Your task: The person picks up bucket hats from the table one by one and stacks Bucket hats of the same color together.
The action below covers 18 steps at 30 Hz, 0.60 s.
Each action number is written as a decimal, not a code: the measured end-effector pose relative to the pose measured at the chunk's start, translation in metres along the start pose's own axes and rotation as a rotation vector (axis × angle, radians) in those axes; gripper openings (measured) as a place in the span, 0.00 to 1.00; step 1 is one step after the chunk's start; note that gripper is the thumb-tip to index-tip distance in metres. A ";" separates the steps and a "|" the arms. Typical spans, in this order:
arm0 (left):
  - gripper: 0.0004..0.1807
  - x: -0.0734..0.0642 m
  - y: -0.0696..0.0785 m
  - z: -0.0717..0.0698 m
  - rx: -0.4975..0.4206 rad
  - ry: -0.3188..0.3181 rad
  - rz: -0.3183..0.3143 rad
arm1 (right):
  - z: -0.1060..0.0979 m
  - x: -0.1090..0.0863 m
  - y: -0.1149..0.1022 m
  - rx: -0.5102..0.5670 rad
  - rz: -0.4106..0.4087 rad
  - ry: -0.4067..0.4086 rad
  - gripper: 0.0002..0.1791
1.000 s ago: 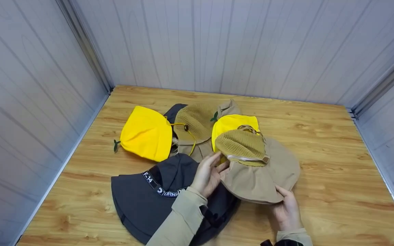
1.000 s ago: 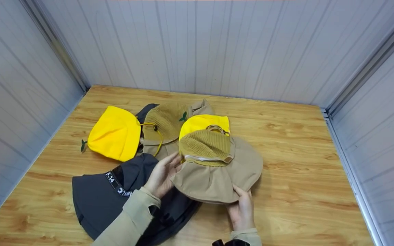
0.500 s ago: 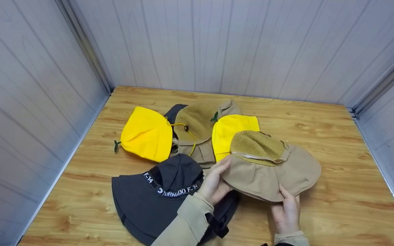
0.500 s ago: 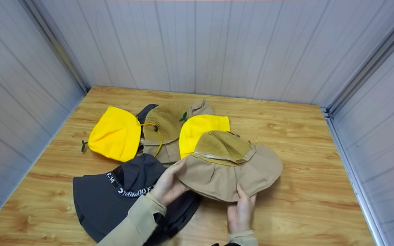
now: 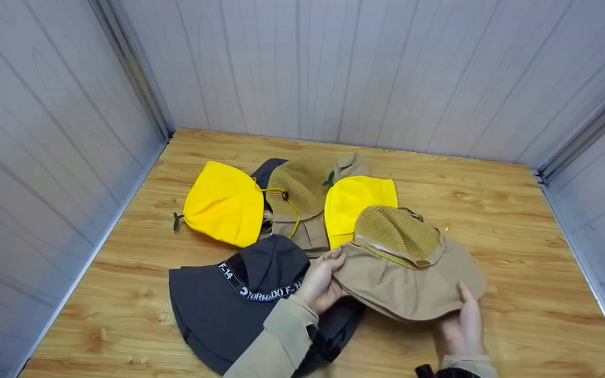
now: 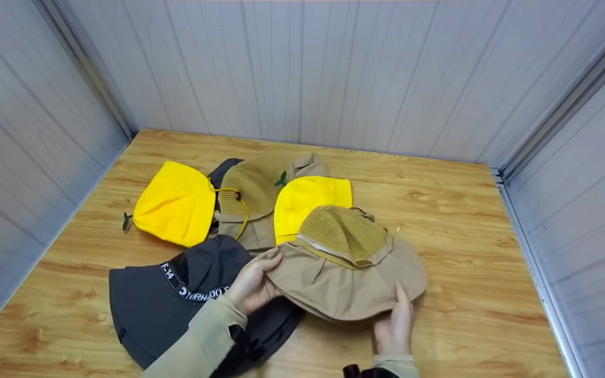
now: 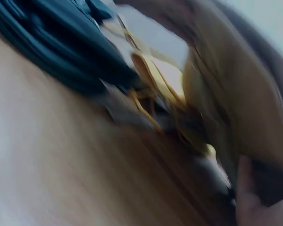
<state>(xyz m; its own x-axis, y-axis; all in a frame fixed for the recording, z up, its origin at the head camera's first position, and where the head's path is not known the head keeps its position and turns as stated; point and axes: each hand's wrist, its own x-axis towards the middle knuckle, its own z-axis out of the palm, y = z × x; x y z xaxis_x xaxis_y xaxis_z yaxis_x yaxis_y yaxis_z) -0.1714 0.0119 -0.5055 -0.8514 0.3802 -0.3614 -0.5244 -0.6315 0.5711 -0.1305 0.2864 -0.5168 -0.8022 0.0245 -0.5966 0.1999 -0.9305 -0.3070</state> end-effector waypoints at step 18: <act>0.23 -0.003 0.008 -0.006 0.266 -0.002 -0.071 | -0.036 -0.006 -0.060 -0.295 -0.145 0.083 0.19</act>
<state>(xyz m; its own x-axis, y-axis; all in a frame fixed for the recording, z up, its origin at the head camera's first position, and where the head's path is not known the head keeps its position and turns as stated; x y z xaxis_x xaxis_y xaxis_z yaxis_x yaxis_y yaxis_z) -0.1730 0.0015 -0.5040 -0.8124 0.4186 -0.4060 -0.5669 -0.4039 0.7180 -0.1173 0.3553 -0.5217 -0.7880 0.1902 -0.5856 0.2511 -0.7692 -0.5876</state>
